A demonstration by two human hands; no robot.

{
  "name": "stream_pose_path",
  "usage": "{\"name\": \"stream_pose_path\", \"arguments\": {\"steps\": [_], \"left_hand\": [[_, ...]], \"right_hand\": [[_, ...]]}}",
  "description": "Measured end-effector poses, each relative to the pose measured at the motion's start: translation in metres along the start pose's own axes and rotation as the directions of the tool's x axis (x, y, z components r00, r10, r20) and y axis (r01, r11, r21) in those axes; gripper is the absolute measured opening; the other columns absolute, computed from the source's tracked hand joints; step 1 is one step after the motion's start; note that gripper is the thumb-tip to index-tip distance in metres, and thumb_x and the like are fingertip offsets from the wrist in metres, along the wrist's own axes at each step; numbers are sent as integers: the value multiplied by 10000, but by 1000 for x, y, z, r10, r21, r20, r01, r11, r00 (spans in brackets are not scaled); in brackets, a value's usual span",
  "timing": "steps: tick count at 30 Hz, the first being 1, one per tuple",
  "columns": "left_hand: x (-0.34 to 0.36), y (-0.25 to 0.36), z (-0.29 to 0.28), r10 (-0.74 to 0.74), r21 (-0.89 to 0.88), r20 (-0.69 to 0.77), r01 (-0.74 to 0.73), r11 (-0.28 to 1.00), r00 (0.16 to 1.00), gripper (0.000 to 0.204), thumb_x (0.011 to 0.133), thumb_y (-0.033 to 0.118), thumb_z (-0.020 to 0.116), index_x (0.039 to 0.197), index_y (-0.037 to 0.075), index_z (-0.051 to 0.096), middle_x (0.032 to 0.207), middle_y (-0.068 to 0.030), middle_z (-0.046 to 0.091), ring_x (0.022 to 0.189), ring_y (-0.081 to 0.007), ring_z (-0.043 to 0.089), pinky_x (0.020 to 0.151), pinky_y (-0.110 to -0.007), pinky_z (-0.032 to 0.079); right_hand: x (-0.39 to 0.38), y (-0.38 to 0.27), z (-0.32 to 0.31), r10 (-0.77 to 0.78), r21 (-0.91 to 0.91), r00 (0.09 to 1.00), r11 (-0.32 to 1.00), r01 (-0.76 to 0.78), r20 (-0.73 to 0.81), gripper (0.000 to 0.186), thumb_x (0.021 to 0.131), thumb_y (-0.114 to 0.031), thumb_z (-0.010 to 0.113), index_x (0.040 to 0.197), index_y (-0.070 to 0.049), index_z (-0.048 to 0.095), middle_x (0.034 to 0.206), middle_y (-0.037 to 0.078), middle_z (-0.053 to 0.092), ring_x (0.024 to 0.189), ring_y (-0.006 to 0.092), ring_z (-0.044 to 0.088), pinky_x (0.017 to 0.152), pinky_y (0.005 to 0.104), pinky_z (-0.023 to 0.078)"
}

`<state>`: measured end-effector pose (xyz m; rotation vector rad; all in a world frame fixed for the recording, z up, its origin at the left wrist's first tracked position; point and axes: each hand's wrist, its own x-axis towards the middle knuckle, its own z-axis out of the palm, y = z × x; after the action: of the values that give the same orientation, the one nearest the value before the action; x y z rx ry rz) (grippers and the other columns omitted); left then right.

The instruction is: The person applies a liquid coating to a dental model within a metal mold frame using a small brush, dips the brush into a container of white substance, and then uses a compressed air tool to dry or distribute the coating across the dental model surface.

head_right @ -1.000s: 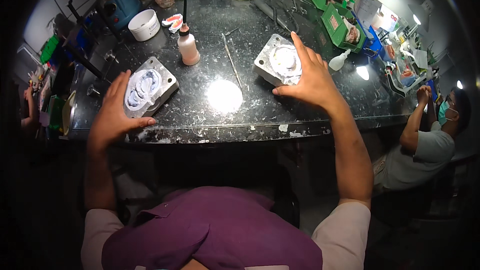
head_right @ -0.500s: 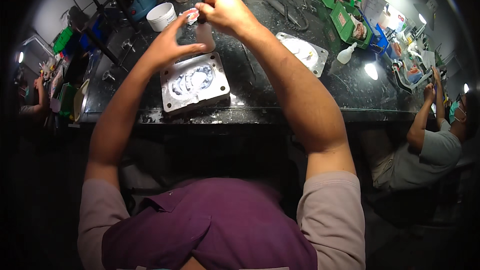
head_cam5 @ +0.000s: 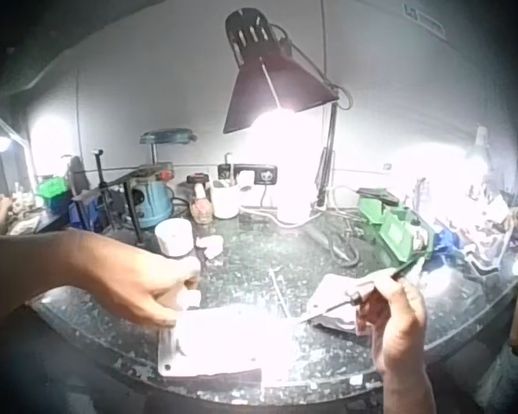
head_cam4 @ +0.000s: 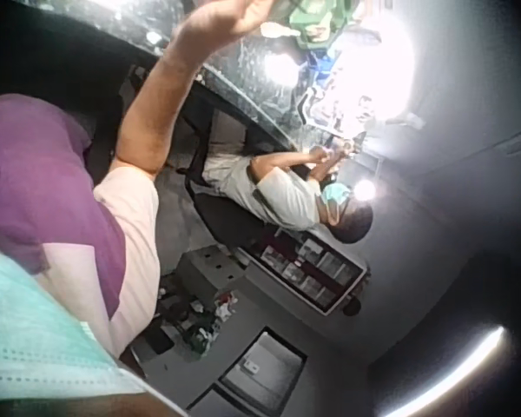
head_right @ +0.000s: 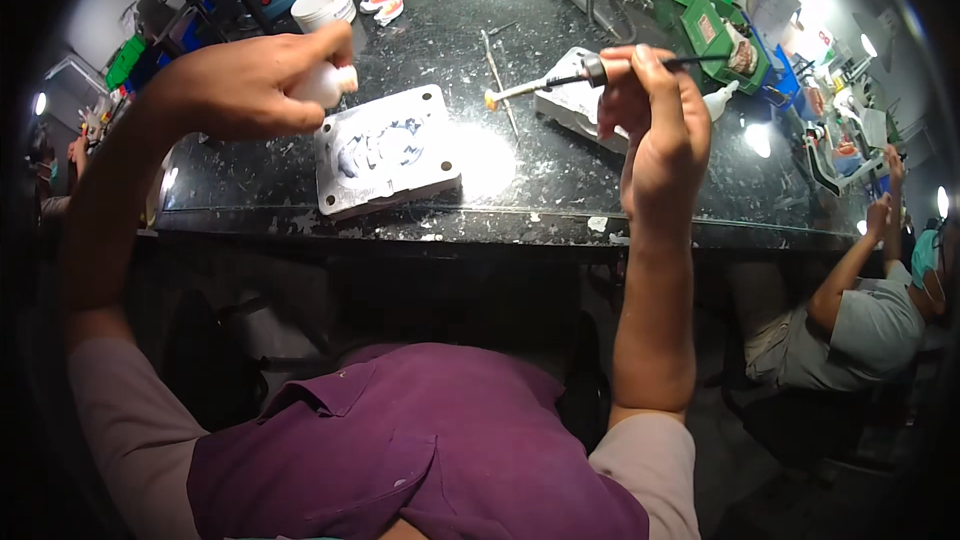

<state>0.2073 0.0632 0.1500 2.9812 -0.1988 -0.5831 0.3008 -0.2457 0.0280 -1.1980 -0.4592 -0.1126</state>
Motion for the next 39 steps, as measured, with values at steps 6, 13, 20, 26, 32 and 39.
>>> {"name": "stream_pose_path", "arguments": {"steps": [6, 13, 20, 26, 32, 39], "left_hand": [[15, 10, 5, 120, 242, 139, -152, 958, 983, 462, 905, 141, 673, 1340, 62, 541, 1122, -233, 703, 1053, -388, 687, 866, -476, 542], [6, 23, 19, 180, 157, -137, -159, 975, 974, 399, 910, 183, 637, 1241, 32, 472, 969, -240, 684, 994, -444, 666, 845, -487, 508], [16, 13, 9, 398, 111, -245, -382, 918, 884, 276, 912, 188, 653, 1105, 14, 562, 963, -190, 683, 925, -399, 675, 828, -445, 513], [22, 22, 34, 290, 95, -244, -275, 957, 925, 284, 959, 274, 655, 1043, 35, 526, 864, -203, 626, 835, -412, 648, 735, -453, 499], [24, 8, 41, 337, 119, -458, -319, 940, 822, 335, 932, 318, 707, 1042, 46, 544, 817, -182, 656, 767, -390, 665, 681, -436, 514], [17, -13, 51, 326, 84, -474, -326, 942, 818, 243, 902, 209, 708, 991, 38, 560, 777, -167, 615, 709, -349, 645, 654, -396, 494]], "right_hand": [[-38, 30, 12, 165, 269, 986, 949, -161, 7, 273, 1042, -237, 574, 1000, 3, 698, 738, 24, 644, 605, 99, 571, 553, 251, 445], [-70, 50, 14, 180, 342, 982, 928, -149, -62, 271, 1058, -228, 564, 1013, 12, 680, 797, 59, 672, 616, 102, 582, 553, 252, 473], [-70, 54, 10, 111, 330, 994, 937, -110, 16, 249, 1063, -192, 559, 1019, 24, 675, 878, 91, 699, 650, 91, 589, 564, 244, 488], [-70, 51, 9, 104, 247, 994, 963, -109, 36, 267, 1057, -208, 551, 1044, 28, 672, 827, 72, 690, 633, 82, 561, 549, 233, 463], [-72, 52, 9, 119, 245, 991, 961, -130, 60, 248, 1062, -187, 553, 1025, 25, 676, 873, 90, 701, 660, 92, 589, 576, 240, 487], [-73, 48, 8, 158, 219, 987, 963, -156, 11, 235, 1048, -191, 573, 1029, 20, 677, 870, 91, 701, 650, 96, 575, 578, 243, 463]]}}
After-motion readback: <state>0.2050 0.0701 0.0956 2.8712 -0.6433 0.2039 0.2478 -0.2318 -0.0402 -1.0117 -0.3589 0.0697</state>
